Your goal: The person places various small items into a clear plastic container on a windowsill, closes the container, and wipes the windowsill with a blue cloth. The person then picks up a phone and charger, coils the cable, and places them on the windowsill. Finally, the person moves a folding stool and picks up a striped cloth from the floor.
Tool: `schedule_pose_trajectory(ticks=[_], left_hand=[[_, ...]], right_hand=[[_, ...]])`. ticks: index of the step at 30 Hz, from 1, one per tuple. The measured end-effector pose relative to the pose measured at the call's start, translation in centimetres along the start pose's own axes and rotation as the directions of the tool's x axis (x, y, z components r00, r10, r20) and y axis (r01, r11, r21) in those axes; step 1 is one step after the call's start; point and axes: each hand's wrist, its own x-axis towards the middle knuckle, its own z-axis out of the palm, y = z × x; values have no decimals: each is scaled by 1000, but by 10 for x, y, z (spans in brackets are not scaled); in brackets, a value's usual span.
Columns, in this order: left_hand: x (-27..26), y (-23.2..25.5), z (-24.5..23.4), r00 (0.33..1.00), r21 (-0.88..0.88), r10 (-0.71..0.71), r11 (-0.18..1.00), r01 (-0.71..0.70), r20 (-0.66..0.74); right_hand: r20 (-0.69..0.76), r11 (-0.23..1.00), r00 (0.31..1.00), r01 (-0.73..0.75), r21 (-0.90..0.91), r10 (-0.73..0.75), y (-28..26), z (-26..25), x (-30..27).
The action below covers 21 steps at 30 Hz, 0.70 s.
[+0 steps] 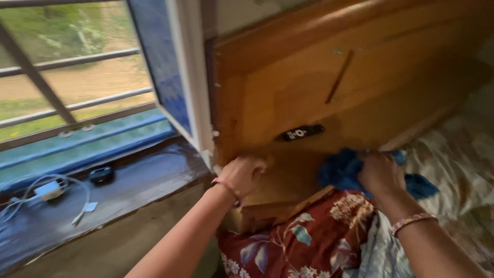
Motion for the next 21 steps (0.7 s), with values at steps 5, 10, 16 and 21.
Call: schedule_pose_trajectory(ticks=[5, 10, 16, 21], left_hand=[[131, 5, 70, 916, 136, 364, 929, -345, -167], [231, 23, 124, 984, -261, -167, 949, 175, 54], [284, 40, 158, 779, 104, 225, 974, -202, -586], [240, 21, 154, 963, 52, -213, 973, 224, -162]], right_hand=[[52, 917, 985, -170, 361, 162, -8, 16, 27], [101, 854, 945, -325, 407, 311, 13, 34, 63], [-71, 929, 992, -70, 364, 102, 0, 76, 75], [-34, 946, 969, 246, 211, -244, -14, 120, 79]])
